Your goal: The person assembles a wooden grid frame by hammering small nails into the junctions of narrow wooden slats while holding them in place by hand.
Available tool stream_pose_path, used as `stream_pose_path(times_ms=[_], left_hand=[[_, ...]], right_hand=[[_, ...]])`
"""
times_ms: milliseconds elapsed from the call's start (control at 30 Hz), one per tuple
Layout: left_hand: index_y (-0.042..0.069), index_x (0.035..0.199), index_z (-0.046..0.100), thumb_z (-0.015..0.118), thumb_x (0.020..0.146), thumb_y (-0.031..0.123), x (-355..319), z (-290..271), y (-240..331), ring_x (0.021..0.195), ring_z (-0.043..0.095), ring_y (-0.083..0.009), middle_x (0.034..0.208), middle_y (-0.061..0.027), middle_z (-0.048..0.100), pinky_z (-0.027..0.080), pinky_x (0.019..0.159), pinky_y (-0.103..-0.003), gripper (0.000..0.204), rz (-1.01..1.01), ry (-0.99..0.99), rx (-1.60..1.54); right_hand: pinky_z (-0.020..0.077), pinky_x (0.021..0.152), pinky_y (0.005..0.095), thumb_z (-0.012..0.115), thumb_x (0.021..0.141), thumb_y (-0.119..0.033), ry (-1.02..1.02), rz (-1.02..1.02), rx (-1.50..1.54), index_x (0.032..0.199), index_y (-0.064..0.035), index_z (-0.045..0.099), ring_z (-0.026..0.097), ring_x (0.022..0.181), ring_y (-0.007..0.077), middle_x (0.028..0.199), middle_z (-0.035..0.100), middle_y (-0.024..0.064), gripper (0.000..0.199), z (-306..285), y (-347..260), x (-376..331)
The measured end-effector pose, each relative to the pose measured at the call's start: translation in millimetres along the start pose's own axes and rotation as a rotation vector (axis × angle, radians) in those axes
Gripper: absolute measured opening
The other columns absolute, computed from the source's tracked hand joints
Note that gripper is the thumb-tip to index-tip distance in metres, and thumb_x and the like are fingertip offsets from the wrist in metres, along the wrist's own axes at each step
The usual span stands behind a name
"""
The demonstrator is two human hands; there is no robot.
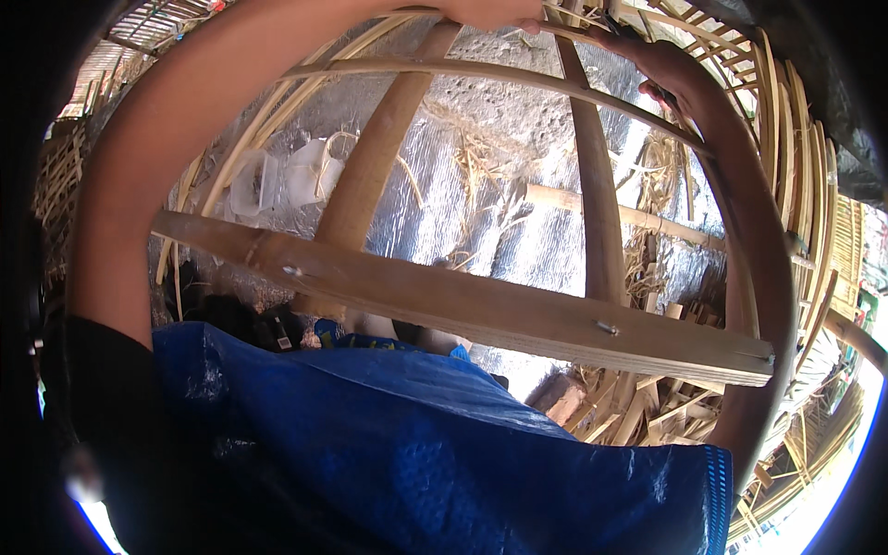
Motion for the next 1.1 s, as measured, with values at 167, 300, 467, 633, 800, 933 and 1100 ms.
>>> stream_pose_path(times_ms=[167, 300, 467, 633, 800, 933, 1100], left_hand=[[-0.002, 0.092, 0.071, 0.055, 0.092, 0.011, 30, 45, -8, 0.080, 0.069, -0.0294, 0.091, -0.0195, 0.069, 0.053, 0.063, -0.046, 0.020, -0.107, -0.058, -0.088], [-0.005, 0.104, 0.065, 0.053, 0.091, 0.006, 19, 54, 4, 0.088, 0.068, -0.0374, 0.094, -0.0242, 0.067, 0.058, 0.075, -0.044, 0.020, 0.180, 0.218, 0.005], [0.011, 0.099, 0.071, 0.057, 0.092, 0.019, 72, 96, 59, 0.084, 0.072, -0.0280, 0.090, -0.0103, 0.072, 0.060, 0.068, -0.044, 0.017, -0.007, 0.315, 0.082], [0.014, 0.111, 0.067, 0.067, 0.088, 0.023, 82, 131, 74, 0.089, 0.070, -0.0294, 0.090, -0.0063, 0.071, 0.054, 0.079, -0.046, 0.025, -0.181, 0.331, 0.073], [0.011, 0.093, 0.074, 0.066, 0.087, 0.027, 40, 86, 81, 0.125, 0.050, -0.0301, 0.122, -0.0162, 0.061, 0.048, 0.088, -0.058, 0.019, -0.212, 0.490, 0.304], [0.008, 0.081, 0.075, 0.067, 0.085, 0.030, -23, 53, -2, 0.081, 0.068, -0.0286, 0.086, -0.0136, 0.071, 0.055, 0.065, -0.045, 0.024, -0.106, 0.124, -0.035], [0.000, 0.081, 0.068, 0.061, 0.087, 0.024, -206, 67, -96, 0.066, 0.066, -0.0310, 0.071, -0.0164, 0.067, 0.054, 0.059, -0.045, 0.026, -0.399, -0.281, -0.045]], right_hand=[[0.0364, 0.050, 0.0262, 0.065, 0.069, -0.084, 0.003, -0.050, 0.028, 0.090, 0.0032, 0.068, 0.047, 0.053, 0.0071, 0.072, 0.062, 0.0120, 0.090, 20, 21, 22], [0.0355, 0.049, 0.0262, 0.065, 0.068, -0.085, 0.083, -0.078, 0.110, 0.087, 0.0031, 0.069, 0.046, 0.052, 0.0065, 0.070, 0.061, 0.0112, 0.090, 29, 44, 6], [0.0357, 0.049, 0.0264, 0.066, 0.068, -0.083, 0.129, -0.058, 0.242, 0.088, 0.0030, 0.069, 0.046, 0.052, 0.0066, 0.070, 0.061, 0.0106, 0.089, 52, 74, 0], [0.0358, 0.049, 0.0266, 0.067, 0.068, -0.082, 0.169, -0.022, 0.280, 0.088, 0.0030, 0.070, 0.046, 0.052, 0.0068, 0.069, 0.061, 0.0100, 0.087, 61, 86, -1], [0.0360, 0.049, 0.0268, 0.068, 0.068, -0.080, 0.193, 0.011, 0.327, 0.088, 0.0029, 0.070, 0.046, 0.052, 0.0069, 0.069, 0.060, 0.0094, 0.085, 64, 107, 3], [0.0361, 0.049, 0.0270, 0.069, 0.068, -0.079, 0.177, -0.014, 0.354, 0.088, 0.0028, 0.070, 0.046, 0.052, 0.0071, 0.069, 0.060, 0.0089, 0.084, 75, 101, 11], [0.0363, 0.049, 0.0272, 0.070, 0.069, -0.077, 0.209, 0.017, 0.357, 0.088, 0.0027, 0.070, 0.046, 0.052, 0.0072, 0.068, 0.060, 0.0082, 0.082, 71, 117, 13]])
Point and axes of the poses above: each hand's wrist, its own x-axis towards the middle knuckle, its own z-axis out of the palm, y = z × x, the point moved 5 cm from there along x, towards the middle knuckle
